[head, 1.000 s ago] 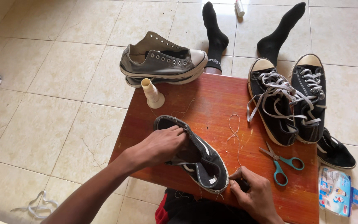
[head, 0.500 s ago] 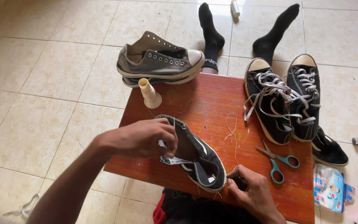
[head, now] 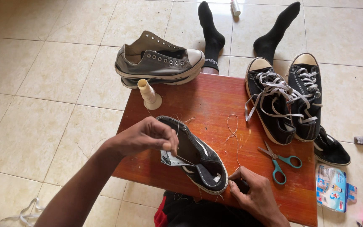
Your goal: The person sews the sole of a black sneaker by hand using a needle and thread, pulling the thread through the material and tying knots.
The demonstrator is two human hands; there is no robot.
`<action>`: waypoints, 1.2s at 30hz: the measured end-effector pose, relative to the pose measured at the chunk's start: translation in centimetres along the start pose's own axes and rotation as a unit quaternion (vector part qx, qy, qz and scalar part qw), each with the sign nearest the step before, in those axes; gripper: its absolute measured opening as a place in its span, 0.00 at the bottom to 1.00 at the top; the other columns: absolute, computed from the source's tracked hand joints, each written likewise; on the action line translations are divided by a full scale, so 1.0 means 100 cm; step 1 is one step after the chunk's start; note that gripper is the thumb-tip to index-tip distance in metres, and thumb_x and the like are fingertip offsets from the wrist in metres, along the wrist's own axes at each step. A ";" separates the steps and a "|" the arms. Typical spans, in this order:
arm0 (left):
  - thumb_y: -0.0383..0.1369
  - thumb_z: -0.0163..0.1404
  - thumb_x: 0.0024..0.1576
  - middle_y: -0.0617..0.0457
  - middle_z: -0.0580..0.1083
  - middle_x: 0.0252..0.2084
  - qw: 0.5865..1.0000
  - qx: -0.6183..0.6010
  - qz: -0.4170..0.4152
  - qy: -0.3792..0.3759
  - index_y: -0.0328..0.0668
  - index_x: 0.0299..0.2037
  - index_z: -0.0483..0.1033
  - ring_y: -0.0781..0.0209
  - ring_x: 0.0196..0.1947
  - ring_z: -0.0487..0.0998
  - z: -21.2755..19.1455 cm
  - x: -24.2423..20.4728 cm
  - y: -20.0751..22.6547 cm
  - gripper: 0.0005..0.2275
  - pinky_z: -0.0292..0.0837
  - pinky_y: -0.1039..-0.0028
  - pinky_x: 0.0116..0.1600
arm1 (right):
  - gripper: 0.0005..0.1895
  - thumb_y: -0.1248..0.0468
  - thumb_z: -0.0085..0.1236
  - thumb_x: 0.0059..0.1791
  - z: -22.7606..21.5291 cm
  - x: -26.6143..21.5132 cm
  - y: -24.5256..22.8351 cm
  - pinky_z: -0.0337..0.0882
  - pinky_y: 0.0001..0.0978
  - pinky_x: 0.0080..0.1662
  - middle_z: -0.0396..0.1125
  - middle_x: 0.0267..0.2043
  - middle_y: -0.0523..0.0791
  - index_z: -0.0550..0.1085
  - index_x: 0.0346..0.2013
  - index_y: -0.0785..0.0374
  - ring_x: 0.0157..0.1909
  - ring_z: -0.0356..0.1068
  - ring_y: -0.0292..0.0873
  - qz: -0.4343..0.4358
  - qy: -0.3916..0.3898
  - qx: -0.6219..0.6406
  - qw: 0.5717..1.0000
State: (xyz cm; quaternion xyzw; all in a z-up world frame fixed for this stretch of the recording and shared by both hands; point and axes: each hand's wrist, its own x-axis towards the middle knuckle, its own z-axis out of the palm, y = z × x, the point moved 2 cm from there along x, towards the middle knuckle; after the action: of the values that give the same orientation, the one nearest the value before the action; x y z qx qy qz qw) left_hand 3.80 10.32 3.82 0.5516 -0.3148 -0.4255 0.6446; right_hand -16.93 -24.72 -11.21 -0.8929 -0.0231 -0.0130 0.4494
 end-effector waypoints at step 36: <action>0.37 0.51 0.58 0.51 0.81 0.39 0.837 0.417 -0.344 -0.081 0.43 0.40 0.80 0.55 0.40 0.78 0.034 0.096 -0.177 0.08 0.80 0.62 0.45 | 0.07 0.61 0.70 0.46 0.030 -0.006 -0.004 0.76 0.38 0.40 0.80 0.26 0.36 0.78 0.28 0.52 0.29 0.75 0.39 0.099 0.040 0.010 0.994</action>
State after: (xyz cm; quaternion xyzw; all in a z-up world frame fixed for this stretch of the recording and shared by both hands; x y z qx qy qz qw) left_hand 1.46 -0.30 -13.46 0.8047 -0.3033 -0.4914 0.1378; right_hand -17.55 -22.11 -12.68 -0.8850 0.0828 -0.0037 0.4581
